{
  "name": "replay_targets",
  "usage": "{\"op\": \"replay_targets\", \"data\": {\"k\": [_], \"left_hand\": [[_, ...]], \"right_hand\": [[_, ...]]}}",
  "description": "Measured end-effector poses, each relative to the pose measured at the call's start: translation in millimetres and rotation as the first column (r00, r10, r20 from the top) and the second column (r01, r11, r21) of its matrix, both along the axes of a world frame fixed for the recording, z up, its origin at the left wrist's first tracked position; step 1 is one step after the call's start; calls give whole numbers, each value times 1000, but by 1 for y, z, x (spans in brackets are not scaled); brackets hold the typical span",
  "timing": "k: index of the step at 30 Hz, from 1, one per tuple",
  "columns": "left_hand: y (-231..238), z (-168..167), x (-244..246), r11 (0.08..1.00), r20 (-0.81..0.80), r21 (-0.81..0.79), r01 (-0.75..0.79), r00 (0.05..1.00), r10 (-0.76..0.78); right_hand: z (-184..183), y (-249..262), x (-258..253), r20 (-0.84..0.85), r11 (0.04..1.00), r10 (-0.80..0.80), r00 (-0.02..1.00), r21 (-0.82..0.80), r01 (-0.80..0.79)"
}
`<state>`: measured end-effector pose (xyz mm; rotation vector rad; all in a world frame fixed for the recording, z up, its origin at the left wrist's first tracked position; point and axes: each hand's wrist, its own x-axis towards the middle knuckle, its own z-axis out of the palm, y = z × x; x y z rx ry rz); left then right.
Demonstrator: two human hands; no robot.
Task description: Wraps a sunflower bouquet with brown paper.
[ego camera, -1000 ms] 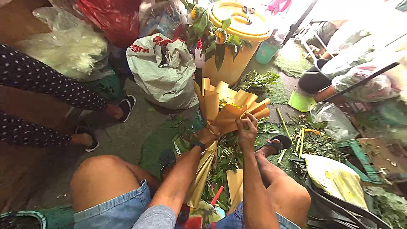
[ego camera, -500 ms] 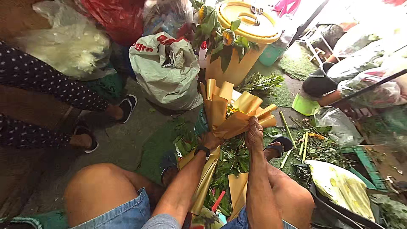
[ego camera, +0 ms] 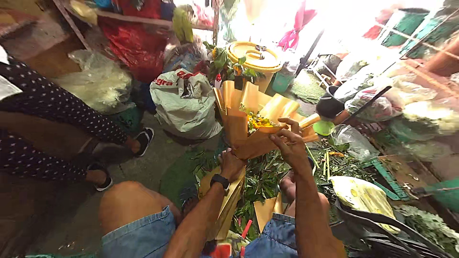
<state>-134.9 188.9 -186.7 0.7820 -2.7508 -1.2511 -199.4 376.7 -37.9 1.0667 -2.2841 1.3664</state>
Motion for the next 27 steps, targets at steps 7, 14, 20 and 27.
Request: {"op": "replay_targets", "data": {"k": [7, 14, 20, 27], "left_hand": [[14, 54, 55, 996, -332, -79, 33, 941, -58], [24, 92, 76, 967, -397, -254, -16, 913, -89], [26, 71, 74, 936, -410, -343, -76, 909, -77], [34, 82, 65, 960, -406, -271, -62, 912, -56]], "right_hand": [[64, 32, 89, -243, 991, -58, 968, 105, 86], [100, 69, 134, -315, 982, 166, 934, 136, -129], [172, 103, 164, -474, 975, -78, 877, -220, -32], [147, 108, 224, -589, 953, -129, 798, -295, -63]]}}
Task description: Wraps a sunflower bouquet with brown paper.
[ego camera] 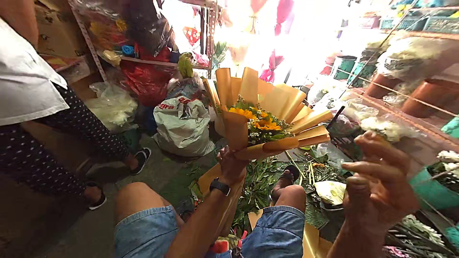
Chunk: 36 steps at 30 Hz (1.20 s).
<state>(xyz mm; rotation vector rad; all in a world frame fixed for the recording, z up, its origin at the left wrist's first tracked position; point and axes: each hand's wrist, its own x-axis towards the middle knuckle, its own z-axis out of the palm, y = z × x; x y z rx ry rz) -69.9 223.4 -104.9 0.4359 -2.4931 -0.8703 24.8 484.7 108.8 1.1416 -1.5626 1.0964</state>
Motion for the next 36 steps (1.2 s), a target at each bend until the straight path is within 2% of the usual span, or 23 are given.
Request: {"op": "replay_targets", "data": {"k": [3, 6, 9, 11, 14, 18, 22, 25, 28, 30, 33, 36], "left_hand": [[0, 20, -2, 999, 53, 45, 18, 998, -20], [2, 41, -1, 999, 89, 48, 19, 996, -23], [4, 53, -1, 1000, 46, 8, -6, 999, 5], [7, 59, 2, 1000, 38, 9, 3, 999, -3], [10, 64, 6, 999, 32, 16, 41, 999, -42], [10, 68, 9, 996, 30, 59, 74, 997, -76], [9, 65, 6, 994, 51, 76, 84, 995, -88], [5, 57, 5, 996, -35, 53, 67, 997, -65], [-1, 55, 4, 998, -66, 46, 51, 997, -48], [-2, 55, 1, 997, -78, 48, 52, 996, -48], [-1, 52, -1, 997, -66, 37, 72, 995, -69], [1, 50, 1, 992, -175, 80, 95, 981, -79]], "right_hand": [[-41, -15, -8, 155, 998, 28, 987, -59, -19], [-60, -32, -24, 230, 994, -80, 970, -48, 93], [-40, -43, -37, 113, 983, -182, 977, 34, 179], [-20, -45, -46, 32, 958, -234, 972, 179, 225], [3, -47, -58, -3, 884, -279, 960, 390, 258], [18, -53, -69, -13, 885, -223, 975, 417, 208], [23, -51, -69, -54, 873, -269, 961, 409, 268], [20, -36, -39, -4, 903, -290, 957, 330, 275], [3, -21, -12, 12, 970, -225, 974, 101, 223], [-12, -15, -4, 12, 978, -210, 978, 2, 210], [-43, -15, -2, 31, 981, -176, 984, -74, 178], [-90, -31, -1, 159, 979, -112, 981, -152, 136]]}}
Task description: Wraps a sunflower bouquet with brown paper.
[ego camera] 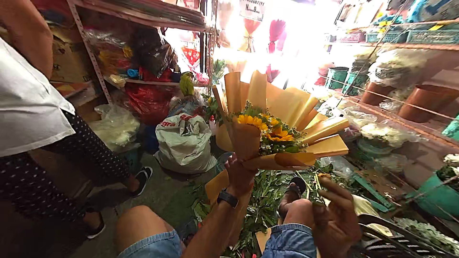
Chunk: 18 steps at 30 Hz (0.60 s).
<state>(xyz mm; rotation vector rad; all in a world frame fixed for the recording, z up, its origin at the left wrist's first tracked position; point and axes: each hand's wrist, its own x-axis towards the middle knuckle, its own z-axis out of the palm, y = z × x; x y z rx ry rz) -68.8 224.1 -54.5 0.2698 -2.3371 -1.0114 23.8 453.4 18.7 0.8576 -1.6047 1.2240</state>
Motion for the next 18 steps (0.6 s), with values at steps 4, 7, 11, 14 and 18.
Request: {"op": "replay_targets", "data": {"k": [4, 7, 11, 14, 18], "left_hand": [[5, 2, 0, 973, -123, 216, 84, 991, -58], [8, 22, 5, 887, -154, 412, 207, 976, -156], [-15, 34, -11, 892, -56, 422, 162, 987, -152], [-30, 30, -26, 922, 18, 378, 82, 995, -96], [-38, 45, -12, 920, 70, 378, 100, 988, -137]], "right_hand": [[-73, -42, -14, 427, 999, 39, 904, -5, -41], [-112, -74, -15, 680, 970, -136, 721, 240, -44], [-145, -87, -3, 738, 902, -285, 611, 423, -91], [-160, -86, 6, 809, 936, -113, 578, 281, -211], [-182, -82, 4, 830, 928, -75, 552, 261, -267]]}}
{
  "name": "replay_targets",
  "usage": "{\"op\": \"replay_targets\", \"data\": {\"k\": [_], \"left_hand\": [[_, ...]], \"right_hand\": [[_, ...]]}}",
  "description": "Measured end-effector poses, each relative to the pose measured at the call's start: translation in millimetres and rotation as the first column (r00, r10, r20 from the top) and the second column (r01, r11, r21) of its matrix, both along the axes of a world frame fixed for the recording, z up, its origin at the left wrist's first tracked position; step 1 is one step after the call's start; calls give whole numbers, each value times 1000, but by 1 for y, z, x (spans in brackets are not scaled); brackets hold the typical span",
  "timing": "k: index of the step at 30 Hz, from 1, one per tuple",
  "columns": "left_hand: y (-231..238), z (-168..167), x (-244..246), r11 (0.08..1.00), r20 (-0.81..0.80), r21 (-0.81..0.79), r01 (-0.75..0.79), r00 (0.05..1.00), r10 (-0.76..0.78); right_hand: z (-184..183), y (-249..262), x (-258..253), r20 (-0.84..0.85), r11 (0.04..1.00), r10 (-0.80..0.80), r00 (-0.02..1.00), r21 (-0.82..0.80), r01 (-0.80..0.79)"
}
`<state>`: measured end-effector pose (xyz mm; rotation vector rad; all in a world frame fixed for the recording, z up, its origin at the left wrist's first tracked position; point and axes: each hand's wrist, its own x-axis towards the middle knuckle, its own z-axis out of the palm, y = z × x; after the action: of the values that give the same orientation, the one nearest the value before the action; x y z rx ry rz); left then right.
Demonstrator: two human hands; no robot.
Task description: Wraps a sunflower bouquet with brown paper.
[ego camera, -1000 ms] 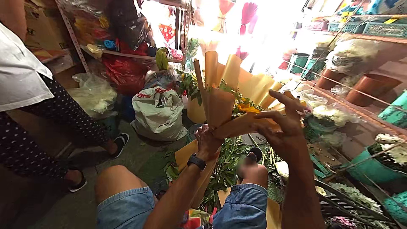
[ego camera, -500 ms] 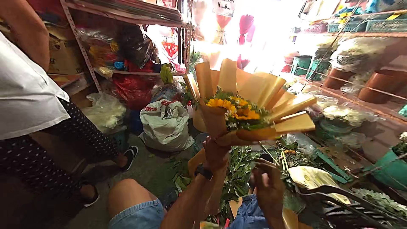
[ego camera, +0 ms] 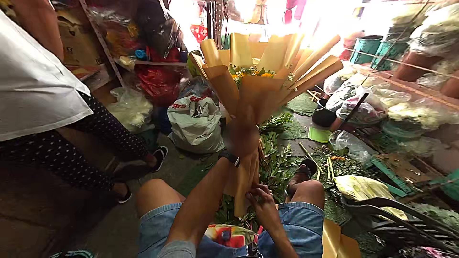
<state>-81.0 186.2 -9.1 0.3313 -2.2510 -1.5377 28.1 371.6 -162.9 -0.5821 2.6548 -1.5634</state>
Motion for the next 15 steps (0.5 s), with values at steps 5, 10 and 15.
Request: {"op": "replay_targets", "data": {"k": [5, 10, 15], "left_hand": [[-15, 2, 1, 998, 37, 57, -34, 999, 32], [-18, -9, -38, 953, -141, 266, -142, 973, 184], [-39, -26, -56, 939, -76, 259, -224, 965, 251]], "right_hand": [[-1, -2, 5, -40, 960, -43, 998, -279, 30], [23, -21, -3, 19, 984, 17, 1000, -178, -13], [8, -23, -6, -8, 947, 121, 993, -297, -118]]}}
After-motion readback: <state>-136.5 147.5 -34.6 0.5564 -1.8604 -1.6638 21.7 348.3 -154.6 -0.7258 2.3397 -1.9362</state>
